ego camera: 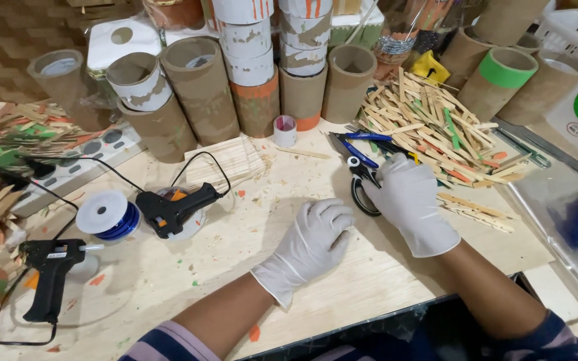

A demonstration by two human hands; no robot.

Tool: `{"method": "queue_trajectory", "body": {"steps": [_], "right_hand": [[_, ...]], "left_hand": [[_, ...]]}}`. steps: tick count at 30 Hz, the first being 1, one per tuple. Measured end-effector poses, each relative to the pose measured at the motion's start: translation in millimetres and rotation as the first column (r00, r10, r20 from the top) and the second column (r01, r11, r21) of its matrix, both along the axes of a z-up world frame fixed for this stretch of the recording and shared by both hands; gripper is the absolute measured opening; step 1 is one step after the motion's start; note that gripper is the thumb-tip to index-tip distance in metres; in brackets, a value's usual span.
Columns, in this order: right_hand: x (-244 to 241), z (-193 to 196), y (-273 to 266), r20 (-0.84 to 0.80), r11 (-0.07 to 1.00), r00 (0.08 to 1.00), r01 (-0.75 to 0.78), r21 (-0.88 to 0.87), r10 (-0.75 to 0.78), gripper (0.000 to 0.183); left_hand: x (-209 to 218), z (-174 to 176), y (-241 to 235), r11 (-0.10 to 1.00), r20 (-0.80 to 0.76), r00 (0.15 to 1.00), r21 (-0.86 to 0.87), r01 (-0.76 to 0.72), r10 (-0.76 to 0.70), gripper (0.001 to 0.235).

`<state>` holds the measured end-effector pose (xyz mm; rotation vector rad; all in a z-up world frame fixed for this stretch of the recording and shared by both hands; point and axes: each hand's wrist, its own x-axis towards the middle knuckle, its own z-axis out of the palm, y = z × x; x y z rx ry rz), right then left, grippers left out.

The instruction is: The person is cutting wooden sticks to size and using a glue gun to assemble a craft project on a workbench.

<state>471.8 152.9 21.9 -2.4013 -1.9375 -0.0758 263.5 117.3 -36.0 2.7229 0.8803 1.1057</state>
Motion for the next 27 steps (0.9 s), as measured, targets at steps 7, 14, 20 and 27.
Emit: {"method": "queue_trajectory", "body": {"steps": [7, 14, 20, 27], "right_hand": [[-32.5, -30.0, 73.2, 0.221, 0.804, 0.878, -0.477, 0.355, 0.423, 0.023], [-26.2, -64.4, 107.7, 0.19, 0.882, 0.912, -0.404, 0.244, 0.365, 0.029], [-10.9, -72.3, 107.5, -0.013, 0.877, 0.917, -0.377, 0.297, 0.399, 0.02], [-23.4, -13.7, 67.7, -0.896, 0.96, 0.394, -0.259, 0.105, 0.204, 0.006]], "left_hand": [[-5.7, 3.0, 5.7, 0.996, 0.093, 0.994, -0.065, -0.057, 0.063, 0.016], [-6.8, 0.2, 14.6, 0.99, 0.148, 0.981, -0.092, -0.11, 0.122, 0.014], [-4.8, 22.2, 9.6, 0.995, 0.223, 0.974, -0.1, -0.016, 0.038, 0.01], [-11.2, 14.7, 16.9, 0.922, 0.402, 0.872, -0.366, -0.126, 0.279, 0.02]]}}
